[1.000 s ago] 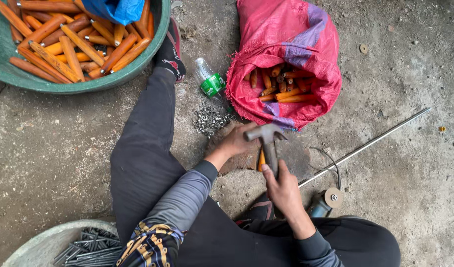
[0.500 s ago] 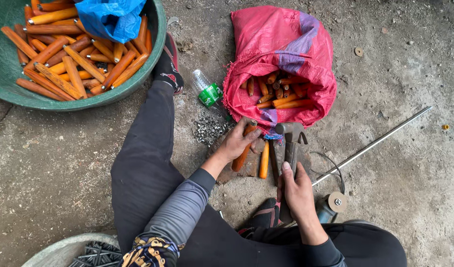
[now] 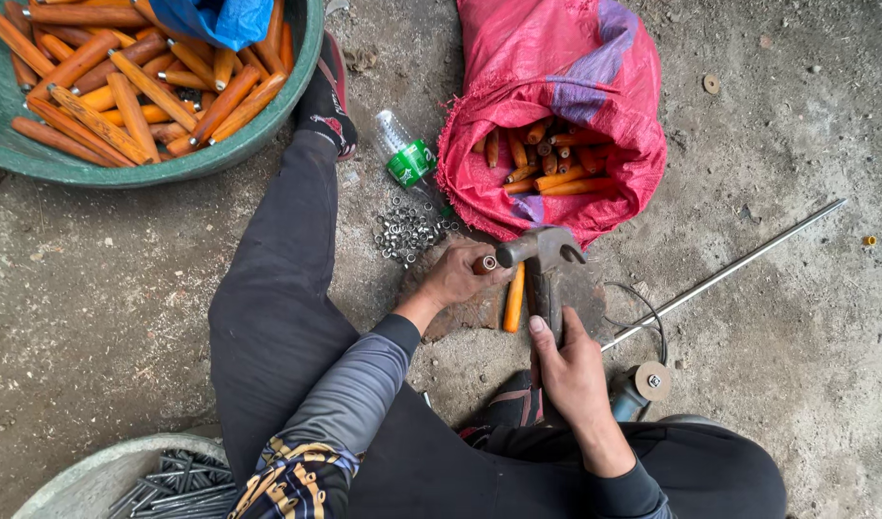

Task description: The person sits on the ground and repeatedly hammers small metal rings onto the ends of orange cylindrical rods. They pick up a rod, place a ring on its tip, and strike it with a hammer to secure it, then place the finished rod into a green basin. The process is repeated for multiple rods.

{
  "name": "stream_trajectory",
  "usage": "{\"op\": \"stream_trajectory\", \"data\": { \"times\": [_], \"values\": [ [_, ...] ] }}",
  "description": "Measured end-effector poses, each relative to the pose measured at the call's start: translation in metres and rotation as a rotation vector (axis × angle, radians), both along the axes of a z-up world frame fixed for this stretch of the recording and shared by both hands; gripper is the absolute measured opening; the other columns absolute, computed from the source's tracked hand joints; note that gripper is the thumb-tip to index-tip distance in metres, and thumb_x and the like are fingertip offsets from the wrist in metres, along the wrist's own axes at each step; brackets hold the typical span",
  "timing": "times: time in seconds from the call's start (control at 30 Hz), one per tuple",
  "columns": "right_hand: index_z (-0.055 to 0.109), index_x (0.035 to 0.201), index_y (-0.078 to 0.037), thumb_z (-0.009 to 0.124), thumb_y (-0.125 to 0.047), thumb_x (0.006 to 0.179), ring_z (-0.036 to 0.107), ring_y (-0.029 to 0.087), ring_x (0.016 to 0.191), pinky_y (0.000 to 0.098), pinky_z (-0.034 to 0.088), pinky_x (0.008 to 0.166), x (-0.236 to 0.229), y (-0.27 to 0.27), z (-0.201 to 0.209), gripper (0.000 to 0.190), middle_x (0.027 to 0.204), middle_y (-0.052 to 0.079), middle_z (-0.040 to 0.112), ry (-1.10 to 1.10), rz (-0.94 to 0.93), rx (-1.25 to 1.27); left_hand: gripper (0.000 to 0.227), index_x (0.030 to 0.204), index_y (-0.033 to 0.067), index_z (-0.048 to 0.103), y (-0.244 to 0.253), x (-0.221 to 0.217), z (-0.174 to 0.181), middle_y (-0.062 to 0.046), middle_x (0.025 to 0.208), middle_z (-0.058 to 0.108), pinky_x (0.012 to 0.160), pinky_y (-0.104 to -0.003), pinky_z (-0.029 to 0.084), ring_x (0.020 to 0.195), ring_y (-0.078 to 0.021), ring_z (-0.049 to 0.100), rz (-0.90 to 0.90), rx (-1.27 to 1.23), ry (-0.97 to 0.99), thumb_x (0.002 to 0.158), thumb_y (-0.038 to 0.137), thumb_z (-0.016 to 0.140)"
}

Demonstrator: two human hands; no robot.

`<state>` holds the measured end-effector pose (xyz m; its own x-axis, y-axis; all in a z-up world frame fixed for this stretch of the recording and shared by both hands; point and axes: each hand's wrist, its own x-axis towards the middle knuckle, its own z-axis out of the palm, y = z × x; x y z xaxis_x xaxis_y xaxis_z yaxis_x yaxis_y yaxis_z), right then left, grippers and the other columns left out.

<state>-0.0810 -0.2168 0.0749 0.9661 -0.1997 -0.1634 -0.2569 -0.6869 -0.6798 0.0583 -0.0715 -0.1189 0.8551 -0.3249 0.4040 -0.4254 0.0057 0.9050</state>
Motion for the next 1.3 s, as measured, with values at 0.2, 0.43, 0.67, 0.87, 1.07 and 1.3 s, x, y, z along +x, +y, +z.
{"op": "stream_trajectory", "data": {
  "times": [0.2,0.43,0.67,0.87,1.07,1.3],
  "values": [
    [0.055,0.097,-0.002,0.063,-0.04,0.096,0.07,0.035,0.055,0.0462,0.05,0.051,-0.005,0.005,0.002,0.039,0.06,0.02,0.066,0.053,0.02,-0.143,0.025,0.103,0.0072,0.073,-0.001,0.004,-0.018,-0.008,0.092,0.075,0.078,-0.036,0.057,0.083,-0.0196,0.072,0.007,-0.044,-0.072,0.084,0.021,0.078],
    [0.053,0.097,-0.002,0.067,-0.041,0.096,0.066,0.051,0.072,0.0552,0.049,0.059,0.008,0.015,-0.021,0.042,0.072,0.029,0.066,-0.017,0.155,-0.244,0.025,0.098,0.0035,0.073,-0.002,-0.002,-0.003,-0.013,0.081,0.073,0.073,-0.038,0.056,0.075,-0.0247,0.071,-0.001,0.22,0.072,0.084,0.022,0.083],
    [0.051,0.1,0.0,0.065,-0.04,0.096,0.066,0.052,0.069,0.0566,0.048,0.058,-0.004,0.01,-0.022,0.043,0.069,0.029,0.066,0.033,0.078,-0.326,0.019,0.099,0.0073,0.074,-0.003,-0.005,-0.006,-0.009,0.091,0.075,0.08,-0.036,0.058,0.084,-0.0242,0.073,-0.01,0.107,-0.002,0.088,0.022,0.078],
    [0.059,0.107,0.001,0.066,-0.04,0.095,0.069,0.045,0.063,0.0515,0.051,0.054,0.009,0.014,-0.034,0.043,0.063,0.026,0.066,0.001,0.161,-0.202,0.03,0.113,0.008,0.072,-0.004,0.003,-0.014,-0.01,0.106,0.076,0.095,-0.039,0.056,0.101,-0.0249,0.073,0.075,0.135,-0.17,0.085,0.016,0.076],
    [0.06,0.101,-0.002,0.061,-0.038,0.098,0.057,0.02,0.042,0.0385,0.044,0.042,0.01,-0.002,-0.026,0.037,0.054,0.009,0.059,0.093,-0.163,0.09,0.043,0.12,0.006,0.062,-0.008,-0.003,-0.007,-0.009,0.089,0.071,0.074,-0.037,0.056,0.079,-0.019,0.068,0.018,0.08,0.347,0.091,0.033,0.078],
    [0.049,0.091,-0.007,0.058,-0.044,0.099,0.05,0.014,0.045,0.0319,0.043,0.039,0.018,-0.025,-0.067,0.039,0.064,0.004,0.051,0.327,-0.459,0.943,0.048,0.127,0.0129,0.037,-0.005,-0.007,0.037,-0.004,0.084,0.055,0.053,-0.033,0.057,0.058,-0.0138,0.059,-0.298,-0.547,0.663,0.099,0.039,0.067]
  ]
}}
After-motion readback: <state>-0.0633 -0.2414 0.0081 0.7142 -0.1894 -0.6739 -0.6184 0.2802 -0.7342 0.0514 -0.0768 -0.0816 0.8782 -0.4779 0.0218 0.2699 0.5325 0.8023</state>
